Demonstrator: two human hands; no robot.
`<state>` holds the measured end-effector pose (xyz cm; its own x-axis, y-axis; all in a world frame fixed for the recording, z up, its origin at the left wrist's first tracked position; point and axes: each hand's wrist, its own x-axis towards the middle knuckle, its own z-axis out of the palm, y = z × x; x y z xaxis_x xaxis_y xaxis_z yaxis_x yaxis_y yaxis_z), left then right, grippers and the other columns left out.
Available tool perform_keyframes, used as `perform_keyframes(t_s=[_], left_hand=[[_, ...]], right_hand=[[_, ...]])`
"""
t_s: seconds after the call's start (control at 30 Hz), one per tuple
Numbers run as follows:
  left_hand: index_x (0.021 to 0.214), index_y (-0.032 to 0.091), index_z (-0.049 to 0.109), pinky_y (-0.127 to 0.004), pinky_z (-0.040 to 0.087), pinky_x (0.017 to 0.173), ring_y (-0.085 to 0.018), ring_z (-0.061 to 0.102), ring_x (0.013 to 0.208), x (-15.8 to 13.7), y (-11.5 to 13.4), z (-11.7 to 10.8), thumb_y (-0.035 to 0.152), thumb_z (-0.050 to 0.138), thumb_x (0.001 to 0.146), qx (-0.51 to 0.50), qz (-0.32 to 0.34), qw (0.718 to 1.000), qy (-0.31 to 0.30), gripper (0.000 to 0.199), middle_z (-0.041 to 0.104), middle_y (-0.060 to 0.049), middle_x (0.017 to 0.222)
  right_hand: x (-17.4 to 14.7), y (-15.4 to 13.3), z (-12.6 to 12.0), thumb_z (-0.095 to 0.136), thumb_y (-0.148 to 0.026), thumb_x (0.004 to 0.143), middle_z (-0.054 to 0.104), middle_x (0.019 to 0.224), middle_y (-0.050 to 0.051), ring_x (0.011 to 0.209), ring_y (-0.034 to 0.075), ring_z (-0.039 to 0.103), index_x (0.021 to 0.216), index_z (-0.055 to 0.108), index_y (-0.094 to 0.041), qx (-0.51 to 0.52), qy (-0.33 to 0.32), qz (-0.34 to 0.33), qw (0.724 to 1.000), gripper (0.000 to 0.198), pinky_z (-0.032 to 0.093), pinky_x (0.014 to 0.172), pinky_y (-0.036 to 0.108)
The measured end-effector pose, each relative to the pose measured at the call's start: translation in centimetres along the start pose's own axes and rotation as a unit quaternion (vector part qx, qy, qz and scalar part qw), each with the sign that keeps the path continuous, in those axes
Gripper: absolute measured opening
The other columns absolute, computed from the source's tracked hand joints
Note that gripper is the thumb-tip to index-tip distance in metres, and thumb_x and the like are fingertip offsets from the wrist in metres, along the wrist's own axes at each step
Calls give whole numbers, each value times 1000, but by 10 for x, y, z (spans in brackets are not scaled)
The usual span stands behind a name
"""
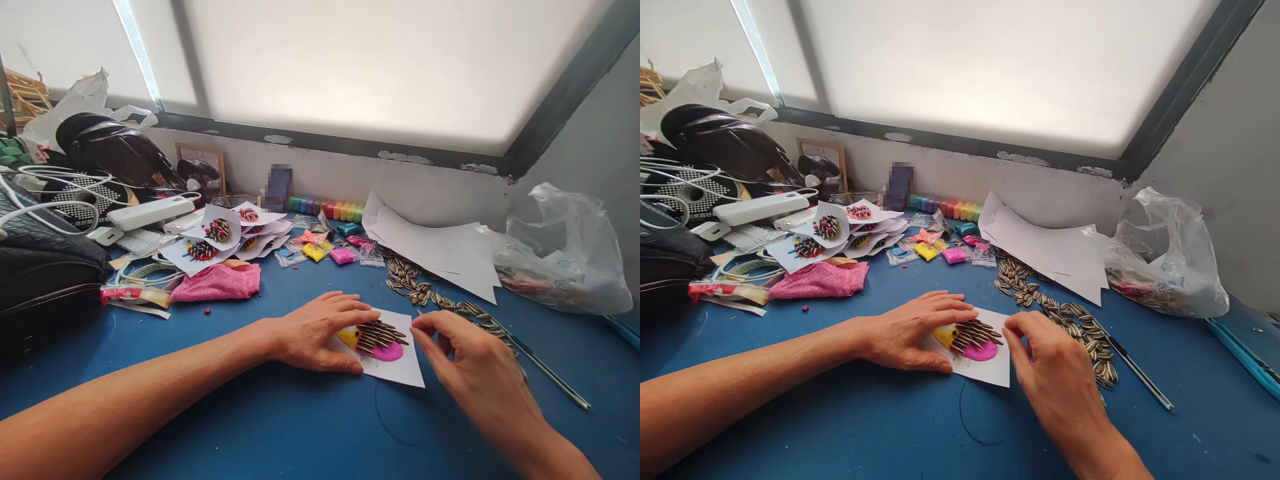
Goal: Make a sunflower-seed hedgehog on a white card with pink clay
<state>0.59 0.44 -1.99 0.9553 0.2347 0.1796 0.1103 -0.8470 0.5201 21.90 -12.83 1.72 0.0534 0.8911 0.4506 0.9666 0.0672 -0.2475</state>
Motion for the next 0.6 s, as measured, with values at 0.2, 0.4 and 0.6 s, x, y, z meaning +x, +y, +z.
perform_keyframes(t_s=[0.2,0.4,0.6], left_hand=[[151,23,33,-50,17,121,-31,28,146,0,2,-2,60,59,86,-5,-13,1000,-9,79,31,-10,158],[149,24,36,-52,19,120,-33,29,145,0,0,0,58,63,85,-11,-11,1000,-12,78,40,-9,154],[150,24,36,-52,18,120,-33,27,146,0,0,0,56,65,84,-12,-12,1000,-12,79,40,-8,154]], right_hand=[[7,50,-1,50,-40,84,74,79,2,62,20,67,84,75,-26,-63,-14,86,994,28,45,52,31],[8,58,13,48,-36,88,74,92,5,77,21,69,95,76,-24,-81,-51,38,995,31,51,64,32],[13,50,27,42,-26,91,70,90,9,85,23,65,90,72,-19,-121,-75,2,990,30,50,75,36]])
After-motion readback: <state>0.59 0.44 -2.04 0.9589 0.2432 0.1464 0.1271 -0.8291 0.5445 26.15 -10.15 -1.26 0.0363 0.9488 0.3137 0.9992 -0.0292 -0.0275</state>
